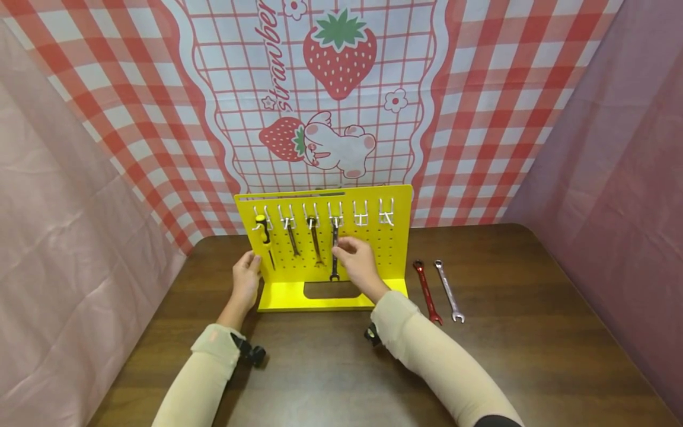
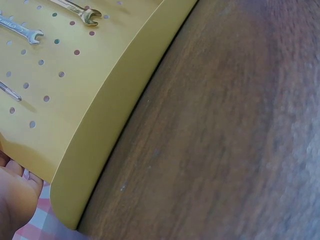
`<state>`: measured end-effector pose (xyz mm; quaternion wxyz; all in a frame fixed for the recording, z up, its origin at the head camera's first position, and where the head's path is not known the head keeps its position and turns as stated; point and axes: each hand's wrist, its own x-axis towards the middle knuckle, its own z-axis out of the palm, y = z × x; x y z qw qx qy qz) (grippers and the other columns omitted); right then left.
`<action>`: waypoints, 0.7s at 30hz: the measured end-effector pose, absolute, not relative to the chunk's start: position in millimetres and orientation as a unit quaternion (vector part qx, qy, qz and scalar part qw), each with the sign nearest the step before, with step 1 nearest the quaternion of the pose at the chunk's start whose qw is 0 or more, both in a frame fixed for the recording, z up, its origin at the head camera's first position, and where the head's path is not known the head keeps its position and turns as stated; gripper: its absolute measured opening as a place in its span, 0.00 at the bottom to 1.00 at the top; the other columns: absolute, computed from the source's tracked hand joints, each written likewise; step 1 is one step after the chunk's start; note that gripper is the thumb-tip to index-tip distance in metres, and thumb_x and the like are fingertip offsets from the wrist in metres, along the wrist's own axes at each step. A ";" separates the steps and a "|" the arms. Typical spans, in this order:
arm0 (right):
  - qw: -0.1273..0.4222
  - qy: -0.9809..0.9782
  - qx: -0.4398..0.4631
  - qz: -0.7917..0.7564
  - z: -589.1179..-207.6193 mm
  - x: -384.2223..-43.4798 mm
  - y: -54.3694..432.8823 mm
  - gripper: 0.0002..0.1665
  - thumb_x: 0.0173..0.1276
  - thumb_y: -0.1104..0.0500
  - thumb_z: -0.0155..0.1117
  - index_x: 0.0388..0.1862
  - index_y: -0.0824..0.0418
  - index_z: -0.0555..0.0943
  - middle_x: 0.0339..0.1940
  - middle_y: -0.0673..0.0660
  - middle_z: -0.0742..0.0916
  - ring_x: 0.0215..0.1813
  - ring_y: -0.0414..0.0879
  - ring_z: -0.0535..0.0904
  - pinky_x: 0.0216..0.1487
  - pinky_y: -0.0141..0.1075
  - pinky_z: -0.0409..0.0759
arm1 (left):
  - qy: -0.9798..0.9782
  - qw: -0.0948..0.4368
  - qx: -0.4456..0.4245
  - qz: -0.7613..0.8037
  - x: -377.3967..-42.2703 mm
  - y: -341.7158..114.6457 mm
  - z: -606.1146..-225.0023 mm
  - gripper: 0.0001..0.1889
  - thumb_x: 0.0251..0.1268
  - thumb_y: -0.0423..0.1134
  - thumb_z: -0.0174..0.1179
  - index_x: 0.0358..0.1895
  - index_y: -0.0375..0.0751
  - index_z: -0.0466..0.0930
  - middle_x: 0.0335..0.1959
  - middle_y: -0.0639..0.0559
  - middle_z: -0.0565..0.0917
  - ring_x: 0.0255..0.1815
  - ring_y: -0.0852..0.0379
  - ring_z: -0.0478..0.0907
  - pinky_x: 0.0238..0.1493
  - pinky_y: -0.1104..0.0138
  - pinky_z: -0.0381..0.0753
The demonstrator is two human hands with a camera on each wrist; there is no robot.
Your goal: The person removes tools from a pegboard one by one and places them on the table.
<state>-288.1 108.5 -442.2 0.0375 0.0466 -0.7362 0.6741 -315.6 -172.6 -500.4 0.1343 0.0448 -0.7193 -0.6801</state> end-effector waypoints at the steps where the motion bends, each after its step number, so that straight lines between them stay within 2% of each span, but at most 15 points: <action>1: 0.037 -0.736 0.047 0.674 -441.7 -286.9 109.2 0.15 0.74 0.60 0.65 0.54 0.69 0.82 0.47 0.60 0.84 0.46 0.48 0.79 0.52 0.51 0.81 | -0.719 0.135 0.044 -0.680 -315.6 -172.6 -500.3 0.14 0.81 0.34 0.48 0.54 0.27 0.79 0.38 0.46 0.76 0.41 0.51 0.68 0.42 0.65 0.70; 10: 0.037 -0.751 0.054 0.657 -434.6 -274.0 111.6 0.16 0.75 0.57 0.64 0.51 0.70 0.83 0.44 0.59 0.85 0.44 0.49 0.79 0.49 0.49 0.83 | -0.721 0.134 0.046 -0.678 -315.6 -172.4 -500.7 0.15 0.81 0.36 0.48 0.55 0.28 0.79 0.40 0.45 0.77 0.43 0.50 0.69 0.45 0.61 0.70; 16: 0.036 -0.752 0.070 0.655 -435.4 -269.8 114.1 0.17 0.75 0.57 0.64 0.52 0.71 0.83 0.44 0.59 0.85 0.44 0.48 0.79 0.50 0.54 0.81 | -0.715 0.136 0.049 -0.684 -314.7 -171.4 -499.8 0.14 0.81 0.35 0.48 0.55 0.28 0.79 0.39 0.46 0.76 0.43 0.49 0.69 0.46 0.59 0.71; 21: 0.037 -0.759 0.076 0.646 -435.3 -265.1 116.8 0.18 0.75 0.56 0.64 0.52 0.71 0.83 0.44 0.59 0.85 0.45 0.49 0.80 0.49 0.51 0.82 | -0.716 0.141 0.044 -0.683 -316.1 -171.7 -502.0 0.14 0.81 0.34 0.49 0.55 0.27 0.79 0.41 0.45 0.78 0.44 0.49 0.70 0.48 0.59 0.71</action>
